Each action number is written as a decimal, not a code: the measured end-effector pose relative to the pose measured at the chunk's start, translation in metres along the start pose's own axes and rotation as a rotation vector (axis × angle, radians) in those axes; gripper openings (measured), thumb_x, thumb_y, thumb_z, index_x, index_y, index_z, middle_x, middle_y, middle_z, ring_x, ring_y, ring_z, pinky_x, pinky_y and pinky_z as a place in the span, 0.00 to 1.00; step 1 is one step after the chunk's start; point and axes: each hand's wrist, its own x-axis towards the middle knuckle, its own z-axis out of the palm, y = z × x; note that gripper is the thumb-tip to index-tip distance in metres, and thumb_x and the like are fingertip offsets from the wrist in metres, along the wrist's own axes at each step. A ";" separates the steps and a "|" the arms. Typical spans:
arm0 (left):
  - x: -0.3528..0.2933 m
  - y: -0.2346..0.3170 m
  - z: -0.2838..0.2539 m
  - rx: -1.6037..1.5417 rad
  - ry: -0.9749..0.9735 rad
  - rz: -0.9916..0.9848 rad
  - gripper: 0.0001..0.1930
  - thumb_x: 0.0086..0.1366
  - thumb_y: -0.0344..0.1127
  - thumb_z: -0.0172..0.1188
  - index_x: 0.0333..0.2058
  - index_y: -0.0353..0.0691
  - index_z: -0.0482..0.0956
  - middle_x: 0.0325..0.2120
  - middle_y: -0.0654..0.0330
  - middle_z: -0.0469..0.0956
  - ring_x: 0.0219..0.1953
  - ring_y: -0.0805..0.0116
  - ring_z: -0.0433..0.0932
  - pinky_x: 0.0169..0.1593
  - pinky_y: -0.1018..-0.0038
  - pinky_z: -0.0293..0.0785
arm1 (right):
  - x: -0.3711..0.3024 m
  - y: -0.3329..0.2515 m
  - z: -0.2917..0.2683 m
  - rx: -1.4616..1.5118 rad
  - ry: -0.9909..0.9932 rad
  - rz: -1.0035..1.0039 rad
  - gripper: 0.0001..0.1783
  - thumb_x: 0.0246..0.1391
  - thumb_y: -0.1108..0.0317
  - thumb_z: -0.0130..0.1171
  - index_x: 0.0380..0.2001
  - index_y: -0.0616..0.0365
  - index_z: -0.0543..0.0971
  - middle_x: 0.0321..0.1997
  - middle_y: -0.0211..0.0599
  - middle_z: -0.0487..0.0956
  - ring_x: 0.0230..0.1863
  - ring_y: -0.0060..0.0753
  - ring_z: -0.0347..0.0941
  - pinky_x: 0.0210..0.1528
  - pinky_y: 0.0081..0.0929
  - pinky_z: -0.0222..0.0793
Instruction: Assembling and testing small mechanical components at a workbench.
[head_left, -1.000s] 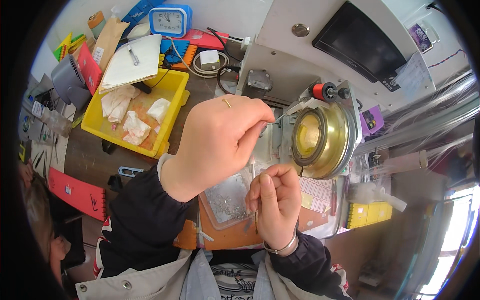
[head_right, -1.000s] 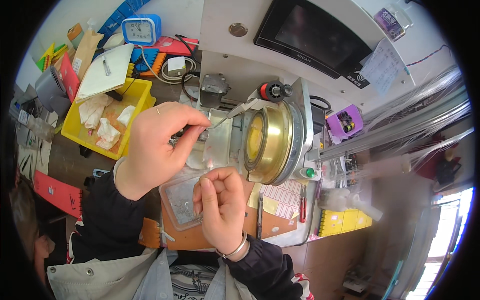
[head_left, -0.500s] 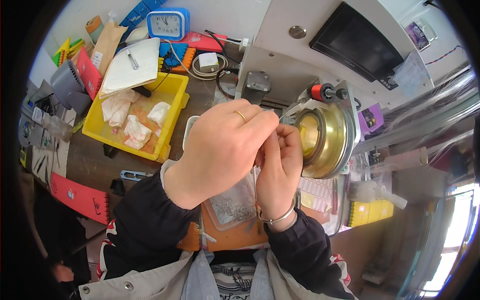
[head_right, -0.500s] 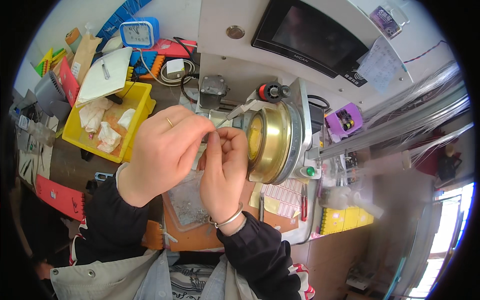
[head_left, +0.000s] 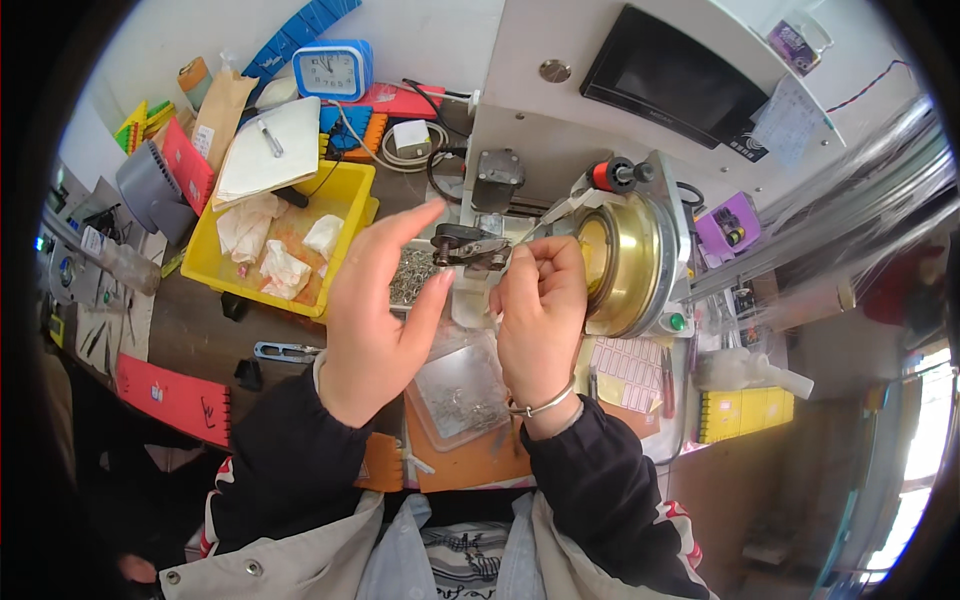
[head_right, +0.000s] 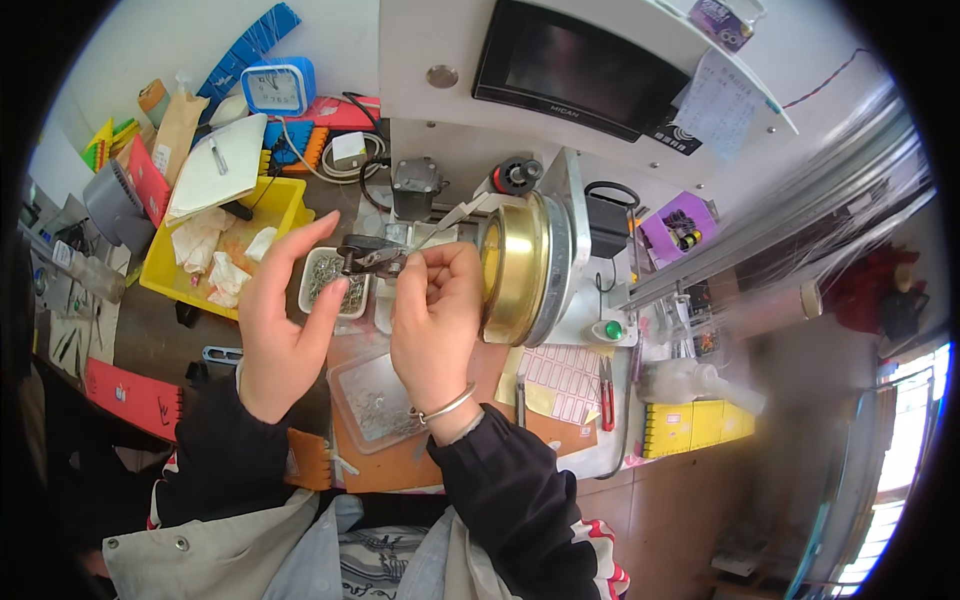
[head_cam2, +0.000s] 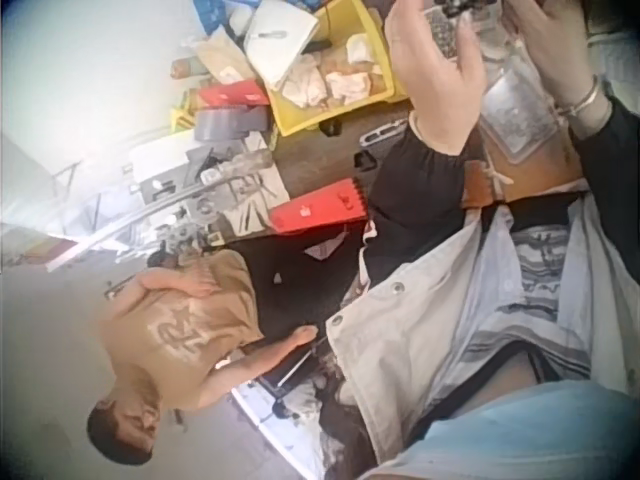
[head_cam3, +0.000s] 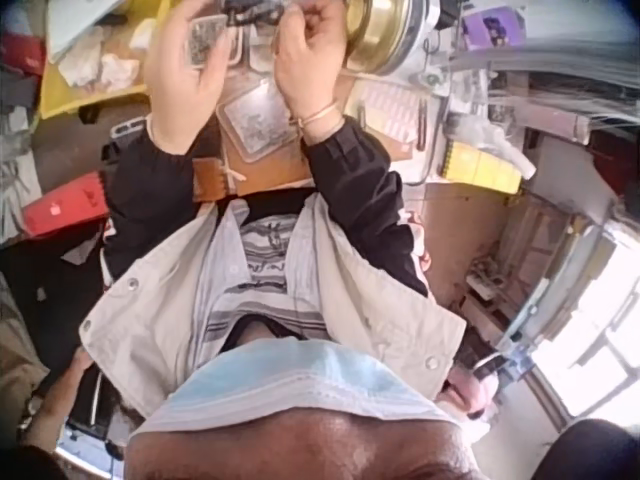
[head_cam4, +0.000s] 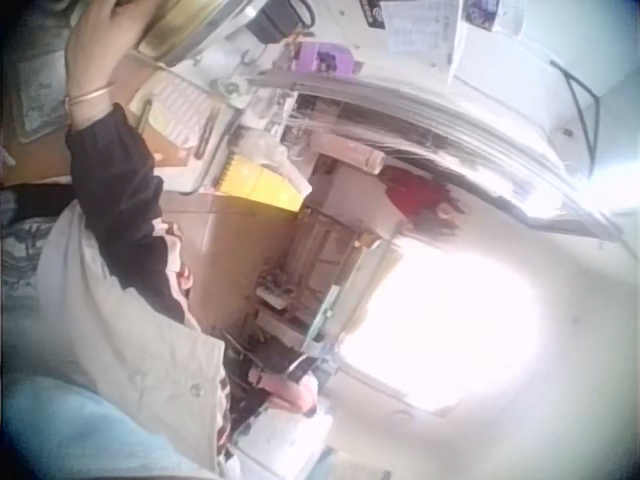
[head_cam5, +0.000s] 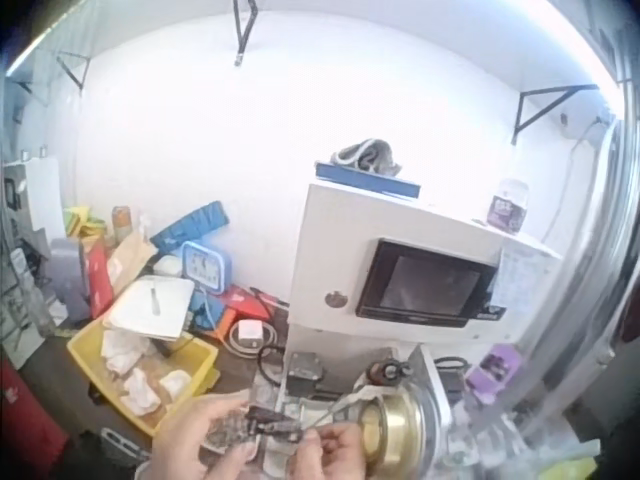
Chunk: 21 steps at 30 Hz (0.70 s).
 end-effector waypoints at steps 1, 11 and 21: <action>-0.011 -0.003 -0.003 0.024 -0.040 -0.014 0.28 0.59 0.19 0.60 0.60 0.30 0.68 0.57 0.46 0.74 0.59 0.55 0.75 0.62 0.65 0.68 | -0.001 -0.001 0.001 0.045 -0.006 0.014 0.05 0.66 0.74 0.52 0.37 0.58 0.66 0.25 0.24 0.70 0.20 0.10 0.62 0.20 0.14 0.56; -0.052 -0.015 0.018 -0.041 -0.153 -0.159 0.43 0.55 0.22 0.65 0.68 0.28 0.54 0.54 0.41 0.75 0.49 0.51 0.81 0.53 0.66 0.75 | -0.002 -0.011 -0.001 0.108 -0.027 0.133 0.03 0.67 0.75 0.49 0.37 0.58 0.66 0.24 0.25 0.67 0.20 0.13 0.60 0.22 0.17 0.57; -0.055 -0.017 0.029 -0.246 -0.294 -0.241 0.44 0.54 0.21 0.63 0.67 0.24 0.49 0.58 0.37 0.73 0.22 0.66 0.80 0.30 0.76 0.77 | -0.002 -0.018 0.001 0.171 -0.041 0.209 0.02 0.69 0.71 0.46 0.39 0.57 0.67 0.22 0.22 0.60 0.19 0.15 0.52 0.23 0.20 0.53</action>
